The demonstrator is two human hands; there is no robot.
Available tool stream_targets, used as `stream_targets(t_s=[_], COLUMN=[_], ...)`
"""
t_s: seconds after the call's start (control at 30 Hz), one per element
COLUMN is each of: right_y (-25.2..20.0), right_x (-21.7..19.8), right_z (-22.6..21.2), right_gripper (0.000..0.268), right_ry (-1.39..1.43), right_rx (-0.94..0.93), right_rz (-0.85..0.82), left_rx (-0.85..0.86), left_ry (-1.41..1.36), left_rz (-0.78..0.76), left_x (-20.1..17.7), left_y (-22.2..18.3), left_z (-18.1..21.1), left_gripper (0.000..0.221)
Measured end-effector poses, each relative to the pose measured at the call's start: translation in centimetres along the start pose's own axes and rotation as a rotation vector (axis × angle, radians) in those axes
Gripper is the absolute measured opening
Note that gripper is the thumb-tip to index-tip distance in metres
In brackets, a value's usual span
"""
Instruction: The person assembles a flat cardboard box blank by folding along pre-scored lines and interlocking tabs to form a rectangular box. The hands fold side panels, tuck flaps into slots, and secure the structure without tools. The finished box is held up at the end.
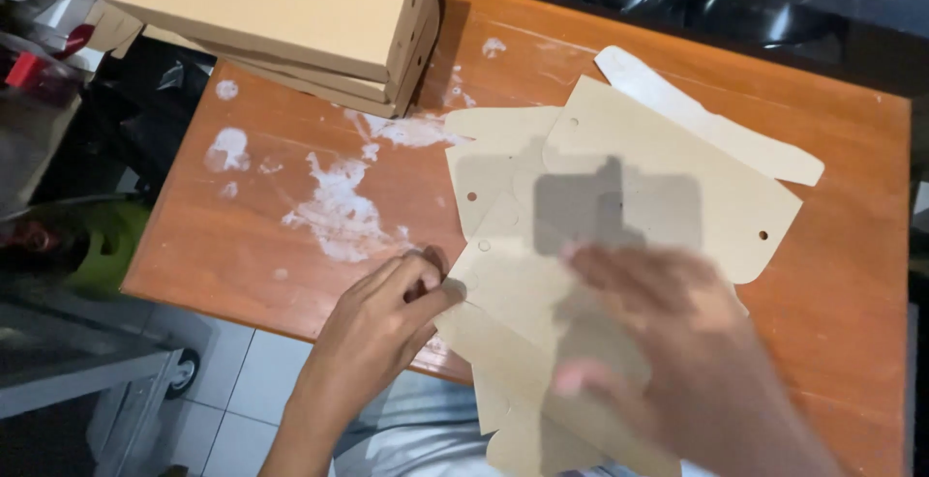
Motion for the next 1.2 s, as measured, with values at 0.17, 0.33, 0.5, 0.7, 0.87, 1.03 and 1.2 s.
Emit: stream_targets(t_s=[0.17,0.33,0.5,0.7,0.87,1.03,1.2], right_y=[-5.7,-6.6,-5.9,-5.7,-5.7,-4.9,-4.8], right_x=[5.9,8.7,9.6,10.3,10.6,10.0,10.0], right_z=[-4.2,-5.4,-5.5,-5.1,-5.2,-5.4,-5.7], right_gripper=[0.080,0.066,0.084,0.079,0.079,0.072,0.072], right_ry=[-0.237,-0.242,-0.231,-0.251,-0.261,-0.250,-0.285], right_rx=[-0.121,0.024,0.058,0.054,0.059,0.058,0.075], right_rz=[-0.075,-0.064,-0.118,-0.076,-0.086,-0.015,-0.038], left_rx=[-0.148,-0.553,-0.901,-0.485,-0.586,-0.611,-0.536], left_ry=[-0.280,-0.461,-0.486,-0.292,-0.381,-0.490,-0.464], left_rz=[0.044,0.232,0.143,0.146,0.063,0.036,0.095], left_x=[0.9,0.8,-0.4,1.2,0.4,0.6,0.8], left_y=[-0.5,0.0,0.4,-0.7,-1.0,-1.0,-1.3], left_z=[0.6,1.6,2.1,0.4,0.4,0.5,0.6], left_gripper=[0.047,0.023,0.034,0.017,0.034,0.038,0.036])
Point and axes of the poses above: each hand's wrist, its own y-axis towards the middle knuckle, its own x-axis out of the palm, z = x × y, the point moved 1 cm from there along y, towards the middle knuckle, and after that the axes turned 9 degrees about -y, right-handed, at the moved point
